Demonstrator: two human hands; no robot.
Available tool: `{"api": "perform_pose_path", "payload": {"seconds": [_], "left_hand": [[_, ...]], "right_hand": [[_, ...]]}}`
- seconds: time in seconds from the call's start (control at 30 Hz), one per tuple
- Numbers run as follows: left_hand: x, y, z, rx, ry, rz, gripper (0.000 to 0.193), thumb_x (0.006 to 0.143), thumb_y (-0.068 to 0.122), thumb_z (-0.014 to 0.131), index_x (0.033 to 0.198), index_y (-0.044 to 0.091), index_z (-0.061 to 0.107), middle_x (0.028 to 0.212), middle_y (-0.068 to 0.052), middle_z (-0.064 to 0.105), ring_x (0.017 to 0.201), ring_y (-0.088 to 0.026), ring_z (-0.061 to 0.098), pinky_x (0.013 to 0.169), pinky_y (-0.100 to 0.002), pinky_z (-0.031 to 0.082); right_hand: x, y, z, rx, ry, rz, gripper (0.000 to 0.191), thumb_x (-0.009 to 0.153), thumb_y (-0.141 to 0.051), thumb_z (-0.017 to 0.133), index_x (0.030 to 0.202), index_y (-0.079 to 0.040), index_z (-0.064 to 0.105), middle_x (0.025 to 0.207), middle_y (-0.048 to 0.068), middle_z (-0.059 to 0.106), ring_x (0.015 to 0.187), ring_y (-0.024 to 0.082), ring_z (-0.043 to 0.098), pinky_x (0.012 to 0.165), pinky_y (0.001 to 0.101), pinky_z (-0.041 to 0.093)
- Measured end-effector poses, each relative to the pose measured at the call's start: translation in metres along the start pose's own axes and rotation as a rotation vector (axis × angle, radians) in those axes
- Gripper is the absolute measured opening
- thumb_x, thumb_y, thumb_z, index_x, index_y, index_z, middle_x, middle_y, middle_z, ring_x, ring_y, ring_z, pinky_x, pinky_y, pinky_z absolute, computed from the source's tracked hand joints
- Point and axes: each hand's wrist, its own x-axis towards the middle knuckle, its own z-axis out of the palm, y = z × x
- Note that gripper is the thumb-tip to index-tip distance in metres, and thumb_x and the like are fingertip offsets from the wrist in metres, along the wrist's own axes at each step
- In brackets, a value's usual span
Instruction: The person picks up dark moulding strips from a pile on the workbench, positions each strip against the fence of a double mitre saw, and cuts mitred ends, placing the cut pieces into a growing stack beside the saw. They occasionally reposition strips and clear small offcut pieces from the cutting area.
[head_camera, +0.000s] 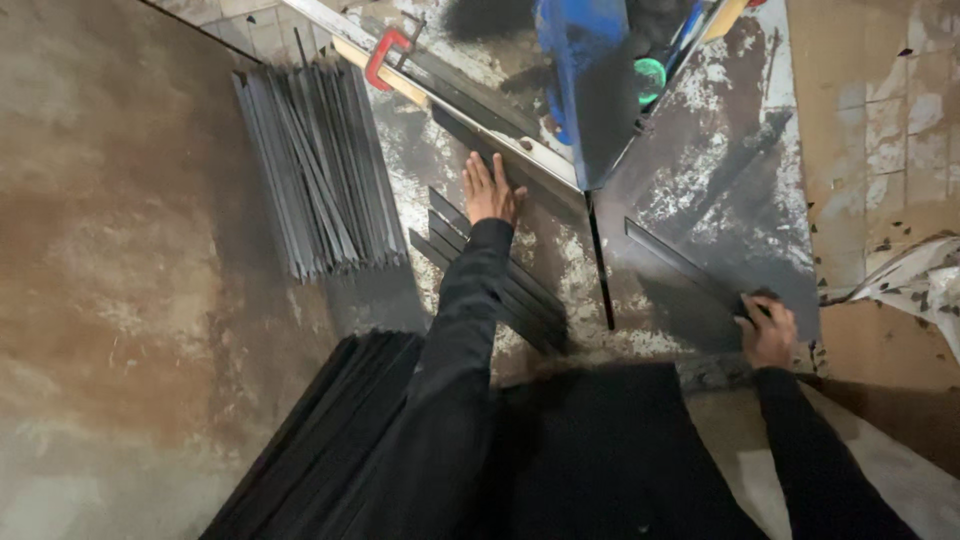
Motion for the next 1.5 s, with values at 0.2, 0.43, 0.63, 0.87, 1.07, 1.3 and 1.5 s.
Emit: {"api": "perform_pose_path", "payload": {"seconds": [0.2,0.43,0.63,0.87,1.07,1.3,1.5], "left_hand": [[-0.096,-0.024,0.026,-0.013,-0.017,0.158,0.081,0.095,0.062,0.058,0.157,0.012,0.039,0.169,-0.028,0.019,0.157,-0.041,0.021,0.127,-0.053,0.017],[-0.19,-0.03,0.039,0.002,-0.046,0.158,0.075,0.096,0.055,0.058,0.154,0.01,0.042,0.166,-0.022,0.03,0.155,-0.038,0.024,0.123,-0.059,0.017],[-0.201,0.005,0.051,-0.233,0.009,0.103,0.076,0.102,0.043,0.058,0.162,0.004,0.035,0.164,-0.022,0.037,0.156,-0.038,0.03,0.129,-0.056,0.019],[-0.149,0.06,0.034,-0.368,-0.054,-0.068,0.084,0.092,0.048,0.067,0.16,0.01,0.034,0.164,-0.031,0.023,0.153,-0.043,0.022,0.124,-0.054,0.019],[-0.087,0.059,0.017,-0.318,0.013,-0.207,0.087,0.089,0.05,0.069,0.16,0.013,0.036,0.167,-0.021,0.023,0.156,-0.039,0.022,0.125,-0.055,0.02],[-0.05,0.039,0.004,-0.32,0.048,-0.338,0.089,0.083,0.051,0.077,0.157,0.016,0.04,0.167,-0.016,0.029,0.155,-0.038,0.024,0.125,-0.057,0.021],[-0.046,0.038,0.004,-0.292,0.03,-0.36,0.092,0.082,0.054,0.078,0.157,0.016,0.041,0.167,-0.017,0.028,0.155,-0.038,0.023,0.124,-0.058,0.02]], "right_hand": [[-0.068,0.013,-0.025,-0.144,0.039,0.137,0.038,0.091,-0.018,0.082,0.127,-0.01,0.073,0.12,0.013,0.065,0.111,0.038,0.058,0.102,0.0486,0.049],[-0.094,-0.003,-0.002,0.382,0.039,0.284,0.01,0.107,-0.017,0.067,0.115,-0.015,0.072,0.114,0.007,0.064,0.106,0.028,0.062,0.098,0.0423,0.054],[-0.056,-0.056,0.058,0.042,0.04,-0.133,0.033,0.098,-0.02,0.072,0.131,-0.025,0.074,0.119,0.003,0.07,0.11,0.028,0.064,0.088,0.0448,0.049],[0.029,-0.131,0.104,0.295,0.162,0.088,0.081,0.075,-0.022,0.092,0.145,0.002,0.059,0.118,0.024,0.06,0.111,0.041,0.058,0.097,0.0475,0.048],[0.071,-0.145,0.105,0.904,-0.022,0.739,0.05,0.082,-0.006,0.085,0.125,0.003,0.06,0.101,0.021,0.072,0.086,0.029,0.072,0.076,0.0411,0.06],[0.103,-0.175,0.116,1.455,0.112,0.821,0.041,0.073,0.008,0.078,0.108,0.002,0.057,0.096,0.018,0.074,0.083,0.027,0.074,0.078,0.0462,0.067],[0.105,-0.186,0.114,1.08,0.075,0.761,0.048,0.071,0.016,0.083,0.109,0.002,0.057,0.102,0.018,0.075,0.09,0.021,0.074,0.08,0.0393,0.066]]}}
